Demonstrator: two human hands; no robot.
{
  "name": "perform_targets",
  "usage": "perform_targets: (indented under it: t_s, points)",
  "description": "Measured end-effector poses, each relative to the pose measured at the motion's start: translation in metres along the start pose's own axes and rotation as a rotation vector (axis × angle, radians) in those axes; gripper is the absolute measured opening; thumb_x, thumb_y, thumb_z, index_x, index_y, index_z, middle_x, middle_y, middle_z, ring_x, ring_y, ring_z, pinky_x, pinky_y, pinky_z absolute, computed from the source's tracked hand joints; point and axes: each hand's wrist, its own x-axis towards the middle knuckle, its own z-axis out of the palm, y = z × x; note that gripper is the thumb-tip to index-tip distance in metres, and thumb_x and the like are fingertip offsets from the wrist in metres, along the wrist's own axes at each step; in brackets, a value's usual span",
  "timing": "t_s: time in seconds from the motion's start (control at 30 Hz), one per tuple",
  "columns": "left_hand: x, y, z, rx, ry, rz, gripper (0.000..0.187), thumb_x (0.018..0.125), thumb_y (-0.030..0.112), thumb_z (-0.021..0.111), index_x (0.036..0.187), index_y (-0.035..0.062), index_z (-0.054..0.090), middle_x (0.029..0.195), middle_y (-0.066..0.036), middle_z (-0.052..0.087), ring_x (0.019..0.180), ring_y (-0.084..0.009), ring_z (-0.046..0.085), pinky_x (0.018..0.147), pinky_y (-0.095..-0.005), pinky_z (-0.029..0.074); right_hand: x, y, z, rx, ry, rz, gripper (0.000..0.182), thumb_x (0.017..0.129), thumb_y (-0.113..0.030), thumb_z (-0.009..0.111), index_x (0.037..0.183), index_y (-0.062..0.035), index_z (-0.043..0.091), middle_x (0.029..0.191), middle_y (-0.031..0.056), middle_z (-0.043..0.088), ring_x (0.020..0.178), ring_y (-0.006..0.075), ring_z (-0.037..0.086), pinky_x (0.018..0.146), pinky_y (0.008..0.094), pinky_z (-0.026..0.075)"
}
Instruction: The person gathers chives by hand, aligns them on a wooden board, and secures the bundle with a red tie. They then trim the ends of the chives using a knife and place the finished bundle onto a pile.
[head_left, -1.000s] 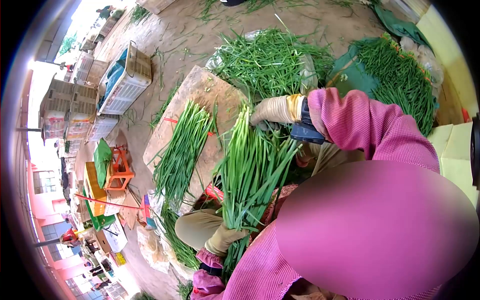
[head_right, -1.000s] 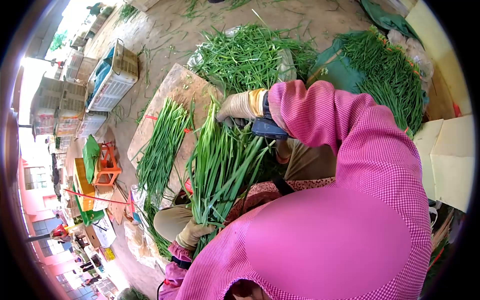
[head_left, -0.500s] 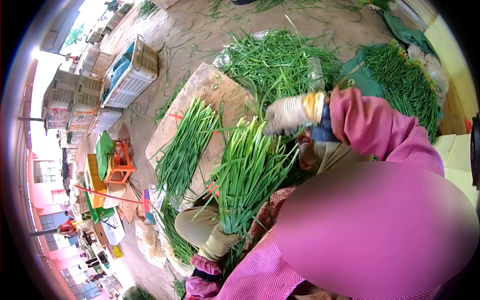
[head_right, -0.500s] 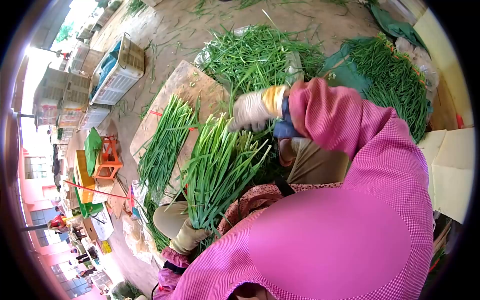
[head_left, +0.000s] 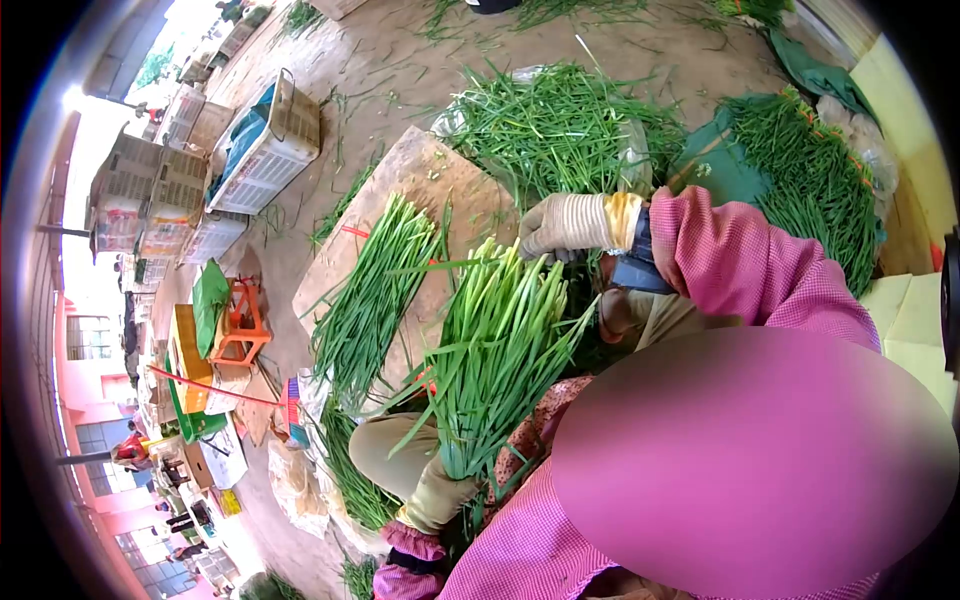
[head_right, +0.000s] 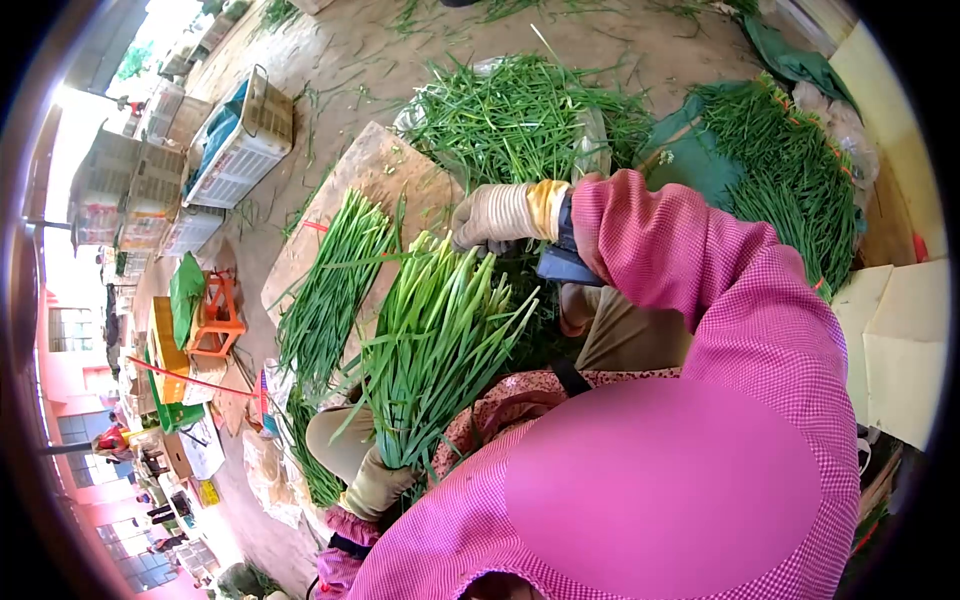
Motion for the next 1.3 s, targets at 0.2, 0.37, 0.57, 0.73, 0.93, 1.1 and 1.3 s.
perform_targets:
  t_s: [0.2,0.37,0.57,0.73,0.93,1.1,1.3]
  points:
    - [-0.005,-0.018,-0.003,-0.058,0.04,0.012,0.039,0.082,0.0,0.069,0.121,0.0033,0.061,0.111,-0.002,0.067,0.1,-0.0126,0.061,0.088,-0.0283,0.049,0.007,0.012,-0.065,-0.672,0.557,0.133,0.03,0.088,-0.026,0.055,0.101,-0.0031,0.07,0.088,0.0158,0.071,0.076,0.0289,0.069,0.074,0.0393,0.055]
    - [-0.003,-0.021,-0.001,0.056,0.112,0.01,0.038,0.081,-0.002,0.067,0.119,0.0029,0.062,0.105,-0.003,0.069,0.093,-0.0129,0.063,0.083,-0.0285,0.051,-0.015,-0.012,-0.048,-0.518,0.356,0.03,0.048,0.089,-0.043,0.062,0.114,-0.0015,0.062,0.096,0.0168,0.069,0.093,0.0272,0.067,0.078,0.0358,0.053]
    - [-0.003,0.002,0.013,0.172,0.099,-0.028,0.032,0.082,0.001,0.067,0.114,0.0019,0.064,0.1,-0.003,0.07,0.092,-0.0137,0.064,0.083,-0.0292,0.051,0.002,-0.038,0.034,-0.519,0.016,0.07,0.058,0.085,-0.048,0.063,0.123,-0.0036,0.058,0.111,0.0206,0.065,0.103,0.0328,0.064,0.088,0.0403,0.049]
    - [-0.013,-0.019,0.008,-0.107,0.117,-0.042,0.029,0.082,0.0,0.067,0.111,0.0017,0.066,0.099,-0.003,0.07,0.091,-0.0124,0.064,0.08,-0.0281,0.053,0.009,-0.009,0.011,-0.834,0.412,-0.12,0.031,0.09,-0.008,0.056,0.12,-0.0078,0.061,0.109,0.0164,0.068,0.098,0.0333,0.068,0.082,0.041,0.056]
    - [-0.015,-0.015,0.003,0.068,0.113,0.013,0.03,0.082,-0.003,0.061,0.111,0.0013,0.066,0.098,-0.003,0.07,0.088,-0.0125,0.064,0.078,-0.027,0.051,0.008,0.001,-0.031,-0.473,-0.14,0.15,0.054,0.092,-0.043,0.058,0.123,0.0006,0.056,0.111,0.0186,0.066,0.1,0.027,0.065,0.086,0.0389,0.051]
    - [-0.007,-0.017,0.007,0.219,0.176,0.1,0.036,0.082,-0.002,0.062,0.118,0.003,0.063,0.103,-0.005,0.069,0.091,-0.0132,0.063,0.081,-0.0279,0.05,-0.009,-0.008,0.036,-0.08,-0.111,-0.017,0.062,0.088,-0.037,0.066,0.136,-0.0021,0.05,0.123,0.0125,0.062,0.109,0.0236,0.058,0.094,0.0343,0.046]
    - [-0.012,-0.025,0.001,-0.053,0.234,0.028,0.042,0.081,-0.003,0.068,0.122,0.0032,0.058,0.11,-0.003,0.066,0.097,-0.0125,0.061,0.085,-0.0283,0.049,-0.012,0.004,0.035,-0.041,-0.1,-0.094,0.085,0.077,-0.043,0.07,0.148,-0.008,0.038,0.131,0.019,0.058,0.114,0.0256,0.057,0.095,0.035,0.045]
